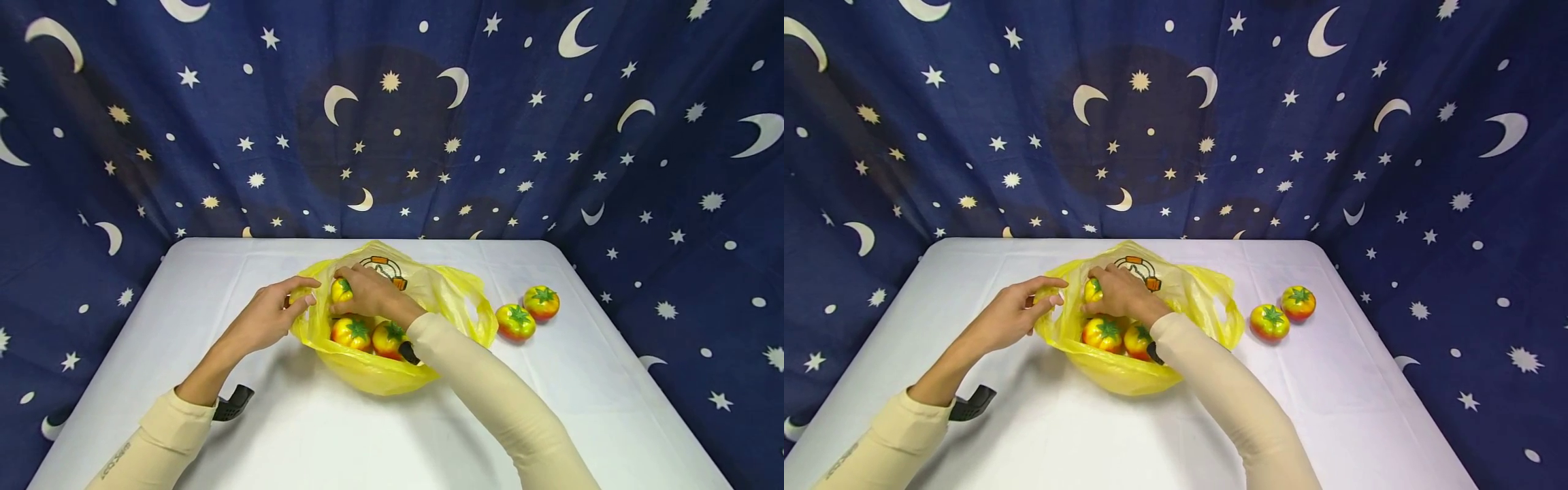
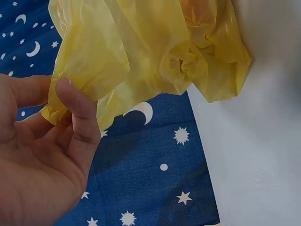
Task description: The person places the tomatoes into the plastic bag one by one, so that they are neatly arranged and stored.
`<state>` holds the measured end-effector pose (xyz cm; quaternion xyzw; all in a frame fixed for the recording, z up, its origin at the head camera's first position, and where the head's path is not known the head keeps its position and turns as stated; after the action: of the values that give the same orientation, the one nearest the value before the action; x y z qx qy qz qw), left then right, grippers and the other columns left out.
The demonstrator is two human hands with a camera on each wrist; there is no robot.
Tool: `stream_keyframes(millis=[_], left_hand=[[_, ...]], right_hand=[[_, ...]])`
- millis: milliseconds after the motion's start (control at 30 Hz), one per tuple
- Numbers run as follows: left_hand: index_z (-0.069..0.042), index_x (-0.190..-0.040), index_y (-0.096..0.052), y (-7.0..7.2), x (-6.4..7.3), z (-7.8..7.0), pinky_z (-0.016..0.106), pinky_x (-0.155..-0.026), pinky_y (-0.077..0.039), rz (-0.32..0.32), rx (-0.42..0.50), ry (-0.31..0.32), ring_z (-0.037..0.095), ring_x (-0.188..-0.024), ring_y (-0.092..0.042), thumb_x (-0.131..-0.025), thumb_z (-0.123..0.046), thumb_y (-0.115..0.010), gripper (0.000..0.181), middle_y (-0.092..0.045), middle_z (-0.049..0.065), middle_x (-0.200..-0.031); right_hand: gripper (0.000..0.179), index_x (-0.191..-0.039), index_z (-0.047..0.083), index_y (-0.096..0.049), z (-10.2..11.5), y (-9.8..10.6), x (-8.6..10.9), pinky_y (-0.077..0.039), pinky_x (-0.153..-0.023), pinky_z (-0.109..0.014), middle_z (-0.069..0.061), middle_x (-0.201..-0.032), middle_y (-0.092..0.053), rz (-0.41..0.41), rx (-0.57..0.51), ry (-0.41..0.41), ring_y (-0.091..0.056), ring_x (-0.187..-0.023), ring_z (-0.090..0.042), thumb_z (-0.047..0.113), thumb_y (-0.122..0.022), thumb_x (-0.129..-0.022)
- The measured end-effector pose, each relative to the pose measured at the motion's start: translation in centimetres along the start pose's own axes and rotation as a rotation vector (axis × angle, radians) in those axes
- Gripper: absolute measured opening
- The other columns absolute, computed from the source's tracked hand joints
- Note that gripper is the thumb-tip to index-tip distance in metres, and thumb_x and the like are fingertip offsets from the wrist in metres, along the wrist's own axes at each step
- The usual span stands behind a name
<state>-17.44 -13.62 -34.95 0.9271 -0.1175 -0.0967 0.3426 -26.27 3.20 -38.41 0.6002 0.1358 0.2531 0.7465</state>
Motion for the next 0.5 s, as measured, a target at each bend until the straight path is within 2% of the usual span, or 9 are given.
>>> stream_keyframes(millis=[300,500], left_hand=[[-0.018,-0.125,-0.055,-0.1,0.0,0.1,0.032,-0.042,-0.043,0.006,0.008,-0.012,0.018,-0.046,-0.049,-0.093,-0.028,-0.055,0.033,-0.05,0.005,-0.061],[-0.017,-0.125,-0.055,-0.2,-0.1,0.2,0.031,-0.043,-0.044,0.013,-0.005,-0.016,0.018,-0.048,-0.049,-0.093,-0.027,-0.056,0.033,-0.051,0.005,-0.063]], right_hand=[[0.074,-0.131,0.02,-0.04,0.1,-1.0,-0.2,-0.045,-0.086,-0.037,-0.001,-0.117,-0.047,0.041,0.006,-0.047,-0.05,-0.098,-0.018,0.057,-0.068,-0.073],[0.078,-0.134,0.022,-0.037,0.1,-1.6,-0.3,-0.044,-0.087,-0.039,-0.004,-0.123,-0.043,0.095,0.036,-0.076,-0.05,-0.102,-0.019,0.062,-0.065,-0.073]])
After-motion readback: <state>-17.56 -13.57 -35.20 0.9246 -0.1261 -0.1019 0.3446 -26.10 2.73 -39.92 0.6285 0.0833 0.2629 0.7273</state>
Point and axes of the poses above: each hand's wrist, its own x-axis away from the middle knuckle, its own y-axis out of the back of the hand, z = x × y, the point moved 4 cm from there along -x, towards the middle knuckle
